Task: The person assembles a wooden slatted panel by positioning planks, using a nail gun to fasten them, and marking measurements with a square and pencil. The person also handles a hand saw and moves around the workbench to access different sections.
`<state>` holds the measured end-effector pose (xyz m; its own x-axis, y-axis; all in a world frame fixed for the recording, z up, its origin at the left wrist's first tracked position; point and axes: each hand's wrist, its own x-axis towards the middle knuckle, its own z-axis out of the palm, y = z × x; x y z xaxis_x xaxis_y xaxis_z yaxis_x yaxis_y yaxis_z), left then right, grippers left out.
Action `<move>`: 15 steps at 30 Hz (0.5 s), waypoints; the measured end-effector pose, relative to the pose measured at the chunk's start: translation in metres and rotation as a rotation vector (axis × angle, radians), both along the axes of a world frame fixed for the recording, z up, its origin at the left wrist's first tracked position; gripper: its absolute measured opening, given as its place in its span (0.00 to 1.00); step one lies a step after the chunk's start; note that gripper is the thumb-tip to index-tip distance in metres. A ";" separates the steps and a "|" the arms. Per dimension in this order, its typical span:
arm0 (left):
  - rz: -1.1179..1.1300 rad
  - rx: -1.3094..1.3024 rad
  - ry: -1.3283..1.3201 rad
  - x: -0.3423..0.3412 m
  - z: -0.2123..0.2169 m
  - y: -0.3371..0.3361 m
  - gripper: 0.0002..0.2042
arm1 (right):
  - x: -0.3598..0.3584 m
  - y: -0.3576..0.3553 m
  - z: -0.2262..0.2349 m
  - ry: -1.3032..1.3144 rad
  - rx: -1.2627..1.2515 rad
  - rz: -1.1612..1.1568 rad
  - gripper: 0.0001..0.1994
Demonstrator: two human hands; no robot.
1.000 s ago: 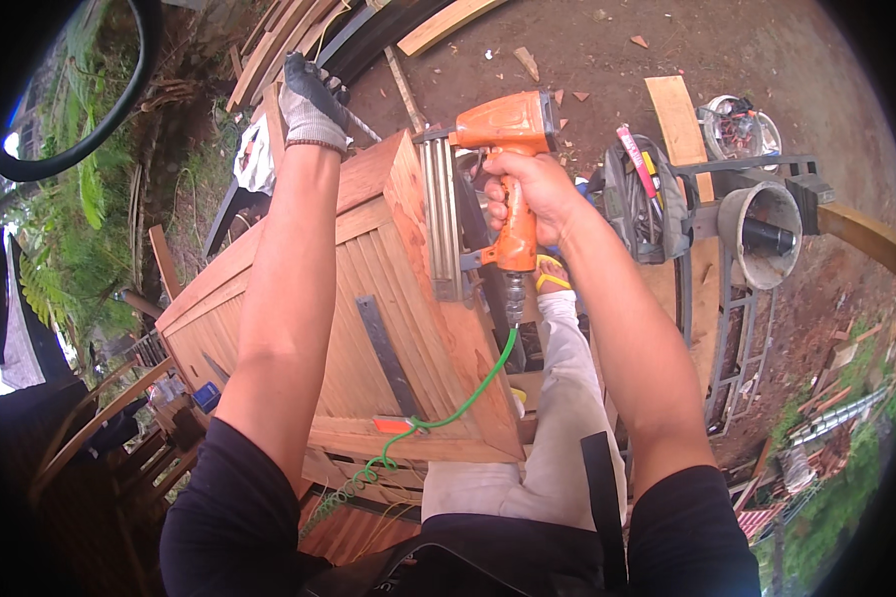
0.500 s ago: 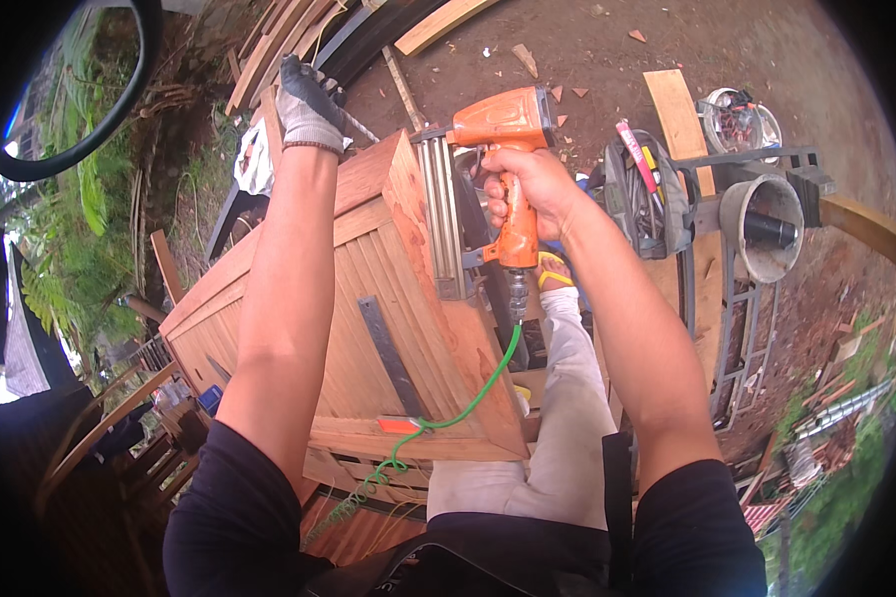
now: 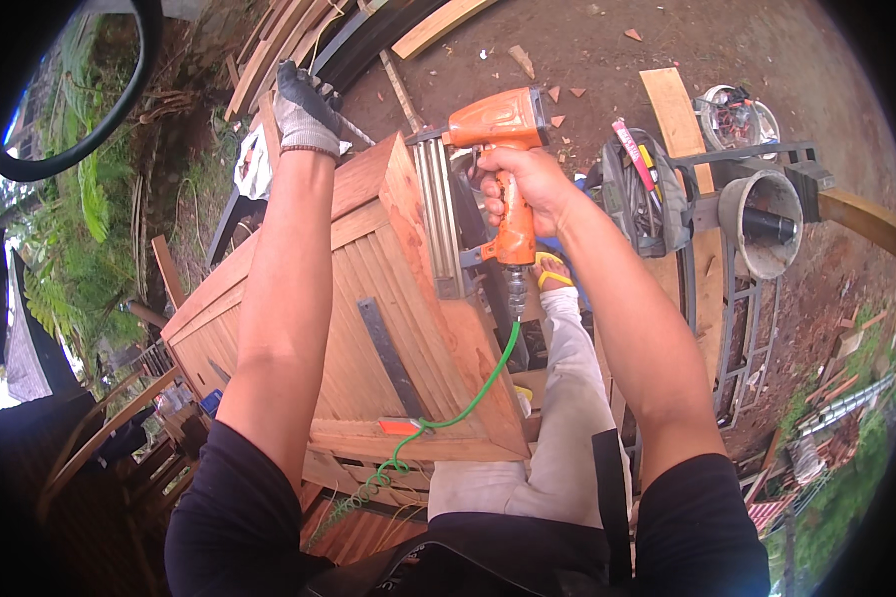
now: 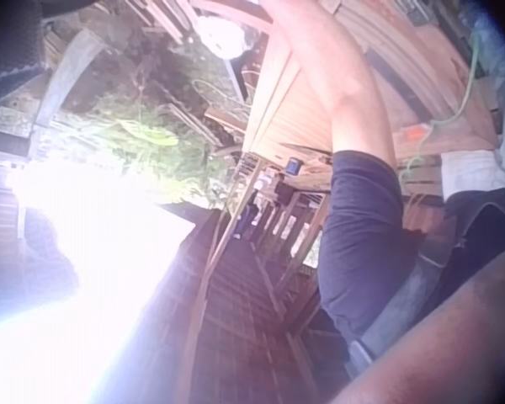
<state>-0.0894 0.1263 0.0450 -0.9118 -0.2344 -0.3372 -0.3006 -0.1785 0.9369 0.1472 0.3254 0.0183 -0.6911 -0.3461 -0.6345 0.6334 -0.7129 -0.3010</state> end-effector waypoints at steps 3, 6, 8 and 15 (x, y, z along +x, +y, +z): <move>-0.009 0.005 -0.014 -0.001 0.003 -0.001 0.16 | 0.000 0.000 0.001 0.013 -0.019 0.007 0.07; -0.007 0.006 -0.040 -0.002 0.005 0.000 0.16 | 0.006 -0.004 0.003 0.033 0.004 -0.033 0.08; -0.001 -0.009 -0.030 0.000 0.005 0.002 0.16 | 0.016 -0.008 0.006 0.003 -0.012 -0.066 0.08; 0.000 -0.022 -0.010 0.001 0.004 0.003 0.16 | 0.026 -0.009 0.004 -0.014 -0.026 -0.077 0.09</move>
